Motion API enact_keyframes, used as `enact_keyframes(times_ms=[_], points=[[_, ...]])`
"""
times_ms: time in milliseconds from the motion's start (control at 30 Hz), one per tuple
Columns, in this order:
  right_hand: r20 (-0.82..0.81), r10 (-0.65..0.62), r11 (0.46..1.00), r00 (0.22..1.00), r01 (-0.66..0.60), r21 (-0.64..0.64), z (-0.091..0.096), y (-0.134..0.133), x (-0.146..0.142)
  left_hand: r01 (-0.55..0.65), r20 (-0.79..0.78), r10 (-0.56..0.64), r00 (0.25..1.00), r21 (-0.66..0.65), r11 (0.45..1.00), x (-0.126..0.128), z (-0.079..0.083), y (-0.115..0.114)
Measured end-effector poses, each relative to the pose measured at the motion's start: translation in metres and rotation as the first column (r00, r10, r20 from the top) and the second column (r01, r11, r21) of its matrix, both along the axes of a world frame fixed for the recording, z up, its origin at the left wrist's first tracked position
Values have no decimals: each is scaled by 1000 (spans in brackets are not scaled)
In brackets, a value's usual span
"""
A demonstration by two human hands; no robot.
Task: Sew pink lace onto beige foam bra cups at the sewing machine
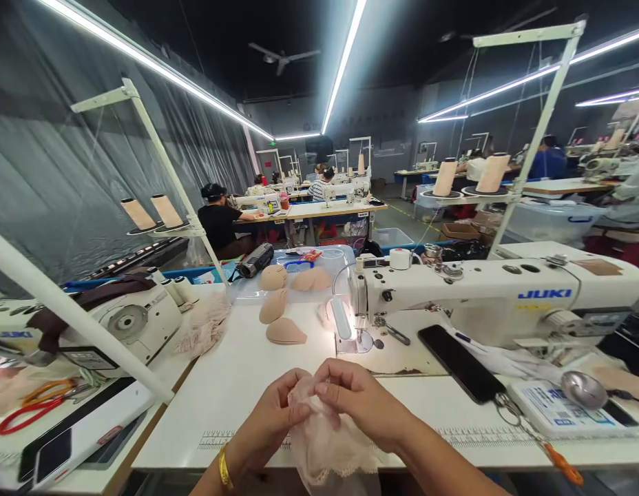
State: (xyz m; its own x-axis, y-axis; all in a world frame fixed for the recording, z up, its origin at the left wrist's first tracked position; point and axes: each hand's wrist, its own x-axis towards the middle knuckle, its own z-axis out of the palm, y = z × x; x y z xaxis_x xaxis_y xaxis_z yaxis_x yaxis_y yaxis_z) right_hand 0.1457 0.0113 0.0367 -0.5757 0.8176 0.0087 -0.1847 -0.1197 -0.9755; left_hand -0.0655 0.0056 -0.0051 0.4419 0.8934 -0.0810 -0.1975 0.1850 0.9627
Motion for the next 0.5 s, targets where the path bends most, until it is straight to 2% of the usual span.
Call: enact_keyframes(times_ms=[67,100,133,167,200,233,267,333,500], points=[[42,-84,996,996,85,-12,-10,6,5,-49,-76,49,996,4,999,-2,7,3],[76,-124,992,989,124,-5,-18,11,7,-66,-163,77,984,70,995,-5,10,7],[120,-156,988,980,157,3,-27,18,8,-72,-293,127,948,192,979,-10,13,14],[168,-183,983,969,184,14,-37,25,10,-56,-434,211,876,344,937,-17,15,22],[211,-205,979,956,203,30,-47,33,11,-9,-551,318,772,490,871,-25,17,33],[240,-216,976,946,213,41,-57,41,13,60,-631,443,637,613,787,-35,18,45],[249,-226,974,942,220,51,-64,48,15,104,-657,523,543,671,734,-44,19,58],[228,-235,972,945,229,56,-75,58,19,137,-680,581,448,694,707,-63,19,86],[182,-239,970,954,229,74,-80,63,24,125,-721,659,214,689,714,-89,14,151]])
